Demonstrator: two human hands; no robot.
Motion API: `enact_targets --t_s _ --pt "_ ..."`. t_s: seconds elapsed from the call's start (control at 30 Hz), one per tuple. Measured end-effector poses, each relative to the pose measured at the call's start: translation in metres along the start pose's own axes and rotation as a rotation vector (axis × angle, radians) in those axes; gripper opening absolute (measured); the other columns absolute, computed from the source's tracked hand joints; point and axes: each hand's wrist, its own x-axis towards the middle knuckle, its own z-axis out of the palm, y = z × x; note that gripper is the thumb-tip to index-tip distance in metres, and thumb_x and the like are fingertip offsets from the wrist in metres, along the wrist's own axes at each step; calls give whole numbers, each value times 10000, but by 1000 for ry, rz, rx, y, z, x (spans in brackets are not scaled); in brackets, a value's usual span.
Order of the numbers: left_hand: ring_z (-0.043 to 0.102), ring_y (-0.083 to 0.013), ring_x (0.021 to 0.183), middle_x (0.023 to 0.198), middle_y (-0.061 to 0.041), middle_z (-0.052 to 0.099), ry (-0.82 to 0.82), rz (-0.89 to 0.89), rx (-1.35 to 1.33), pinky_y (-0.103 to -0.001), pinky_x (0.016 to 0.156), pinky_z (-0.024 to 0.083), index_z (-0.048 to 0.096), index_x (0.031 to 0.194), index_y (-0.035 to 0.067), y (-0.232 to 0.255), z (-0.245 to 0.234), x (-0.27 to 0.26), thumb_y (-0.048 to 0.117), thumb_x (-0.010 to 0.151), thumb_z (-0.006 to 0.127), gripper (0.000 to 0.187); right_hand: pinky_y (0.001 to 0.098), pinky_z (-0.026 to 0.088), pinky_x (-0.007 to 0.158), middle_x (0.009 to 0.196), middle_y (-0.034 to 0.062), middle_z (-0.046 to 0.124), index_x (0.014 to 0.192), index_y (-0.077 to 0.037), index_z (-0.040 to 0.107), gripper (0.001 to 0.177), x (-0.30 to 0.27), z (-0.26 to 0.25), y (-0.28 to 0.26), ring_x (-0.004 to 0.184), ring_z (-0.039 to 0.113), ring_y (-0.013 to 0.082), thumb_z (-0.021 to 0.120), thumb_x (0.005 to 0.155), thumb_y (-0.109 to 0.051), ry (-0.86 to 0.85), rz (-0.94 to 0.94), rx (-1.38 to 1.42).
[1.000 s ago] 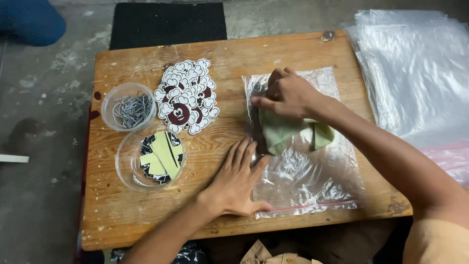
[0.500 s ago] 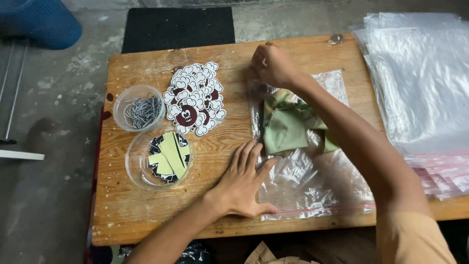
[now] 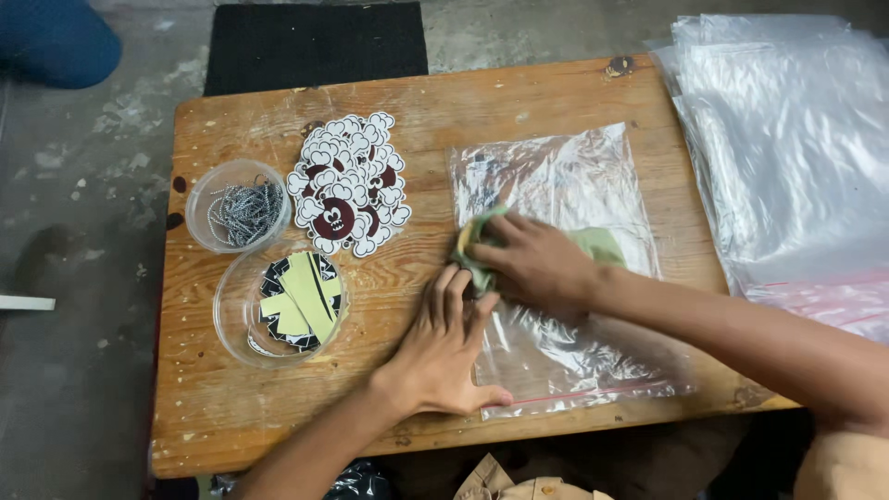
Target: The person removes a black bag from a plastic bag, wipes it with a cloth, and attaches a sticker to it. They then clean a new plastic bag with the cloth and place the bag inside, sealing it.
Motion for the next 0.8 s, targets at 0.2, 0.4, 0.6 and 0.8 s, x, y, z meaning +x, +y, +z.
enact_targets --t_s 0.2,0.4,0.6,0.8 --pt "220 -453 1386 1383 -237 268 0 84 -32 -659 1215 73 256 1414 88 -1 -10 4 916 652 590 1174 496 557 762 1228 231 600 1266 -139 586 314 78 24 85 1010 588 357 593 980 -266 286 208 -56" --pt "263 -452 1395 1416 -268 320 -15 120 -112 -664 1204 100 372 1371 83 -7 -15 6 861 735 398 1004 434 479 377 1091 296 577 1344 -98 435 359 54 -34 81 631 581 364 515 996 -143 348 491 21" --pt "404 -478 1292 1155 -239 447 297 107 -58 -621 1105 300 473 1183 -14 -12 8 9 754 899 399 821 626 555 690 1131 288 525 1466 -144 380 691 -22 -42 -32 831 639 557 648 833 -206 120 240 175" --pt "403 -475 1297 1199 -239 425 332 115 -24 -612 1114 315 457 1191 -87 -13 2 13 772 815 572 944 452 471 734 1017 161 523 1256 -91 627 476 -15 23 16 935 530 378 723 843 -308 388 55 -109"
